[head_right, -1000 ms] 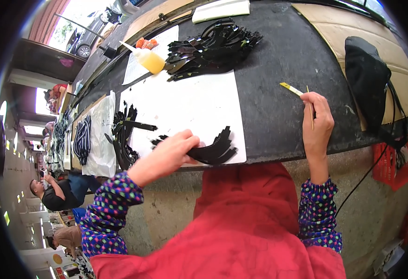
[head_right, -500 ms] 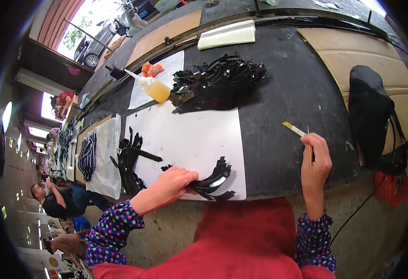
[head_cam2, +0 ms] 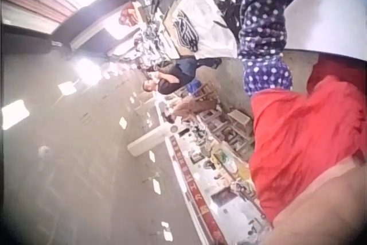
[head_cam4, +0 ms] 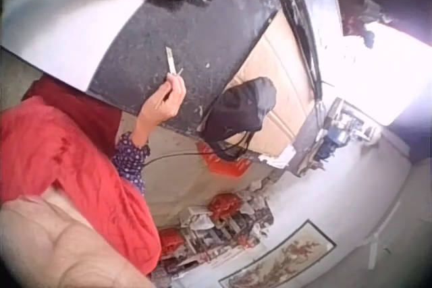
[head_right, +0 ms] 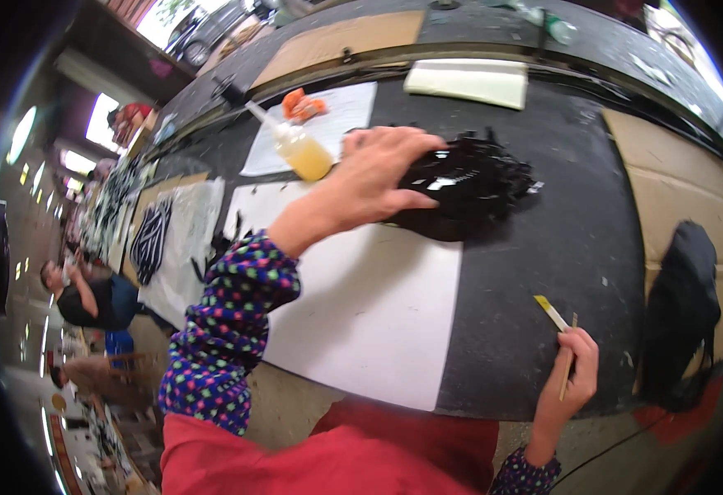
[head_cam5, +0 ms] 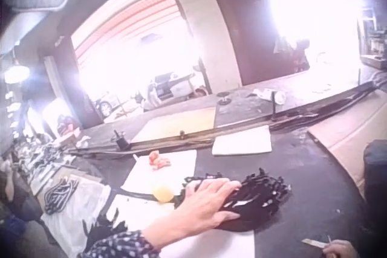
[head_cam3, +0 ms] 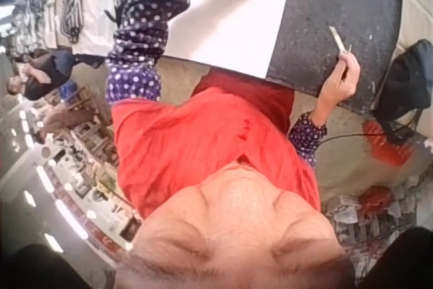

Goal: Applying glue to black shoe upper components using a small brush applicator.

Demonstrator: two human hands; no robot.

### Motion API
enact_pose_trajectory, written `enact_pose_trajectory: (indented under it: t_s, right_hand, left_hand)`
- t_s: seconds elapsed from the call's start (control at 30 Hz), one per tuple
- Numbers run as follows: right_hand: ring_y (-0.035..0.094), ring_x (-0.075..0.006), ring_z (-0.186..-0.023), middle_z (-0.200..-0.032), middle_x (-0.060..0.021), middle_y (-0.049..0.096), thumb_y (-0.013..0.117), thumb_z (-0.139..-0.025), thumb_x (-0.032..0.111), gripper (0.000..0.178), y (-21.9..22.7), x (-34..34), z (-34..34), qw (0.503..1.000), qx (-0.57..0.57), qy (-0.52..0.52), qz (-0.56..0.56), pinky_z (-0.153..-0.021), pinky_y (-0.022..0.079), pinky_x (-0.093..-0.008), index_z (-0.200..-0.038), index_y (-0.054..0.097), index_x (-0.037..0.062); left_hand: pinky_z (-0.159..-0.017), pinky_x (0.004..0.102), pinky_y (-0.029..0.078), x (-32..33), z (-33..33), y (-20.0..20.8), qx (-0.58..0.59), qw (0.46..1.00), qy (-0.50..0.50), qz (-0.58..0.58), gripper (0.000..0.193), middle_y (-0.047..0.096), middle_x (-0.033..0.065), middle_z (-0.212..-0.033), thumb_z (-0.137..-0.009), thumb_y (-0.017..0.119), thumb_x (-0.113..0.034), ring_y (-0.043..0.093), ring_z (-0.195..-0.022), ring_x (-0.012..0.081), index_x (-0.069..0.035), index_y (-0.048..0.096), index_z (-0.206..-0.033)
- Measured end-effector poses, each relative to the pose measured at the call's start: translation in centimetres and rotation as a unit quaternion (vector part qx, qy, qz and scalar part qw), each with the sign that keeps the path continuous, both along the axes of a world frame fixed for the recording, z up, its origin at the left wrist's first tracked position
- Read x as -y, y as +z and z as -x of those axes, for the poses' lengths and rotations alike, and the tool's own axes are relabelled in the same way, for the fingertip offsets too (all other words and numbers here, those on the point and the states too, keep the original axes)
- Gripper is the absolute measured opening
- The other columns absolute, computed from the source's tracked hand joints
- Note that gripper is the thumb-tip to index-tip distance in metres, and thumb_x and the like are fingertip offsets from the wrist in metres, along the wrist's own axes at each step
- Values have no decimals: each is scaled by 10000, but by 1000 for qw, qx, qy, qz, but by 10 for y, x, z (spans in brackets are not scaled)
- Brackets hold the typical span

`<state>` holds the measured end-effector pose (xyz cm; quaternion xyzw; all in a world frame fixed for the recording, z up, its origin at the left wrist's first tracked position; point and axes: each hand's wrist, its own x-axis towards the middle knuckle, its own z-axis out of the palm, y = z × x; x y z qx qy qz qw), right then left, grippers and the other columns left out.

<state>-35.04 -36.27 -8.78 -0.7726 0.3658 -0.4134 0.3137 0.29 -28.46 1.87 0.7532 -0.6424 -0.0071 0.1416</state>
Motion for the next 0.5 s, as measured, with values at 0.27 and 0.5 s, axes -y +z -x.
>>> enact_pose_trajectory:
  t_s: [0.27,0.5]
  right_hand:
    - [628,-224,-1068,-1109,-138,667,535,-996,-50,115,-19,13,16,999,30,-18,-38,-1002,474,-328,-1041,640,-36]
    - [622,-192,-1038,-1090,-113,665,551,-984,-40,97,-18,12,12,1000,2,4,-17,-962,489,-311,-1022,640,-32]
  left_hand:
    - [-989,433,335,6,14,-52,-66,975,36,209,445,612,65,-1232,-906,719,-313,562,-1154,273,-160,552,-1290]
    - [-928,460,430,44,-14,-31,-41,995,79,47,178,707,82,-1087,-916,659,-194,634,-1055,281,-134,749,-1057]
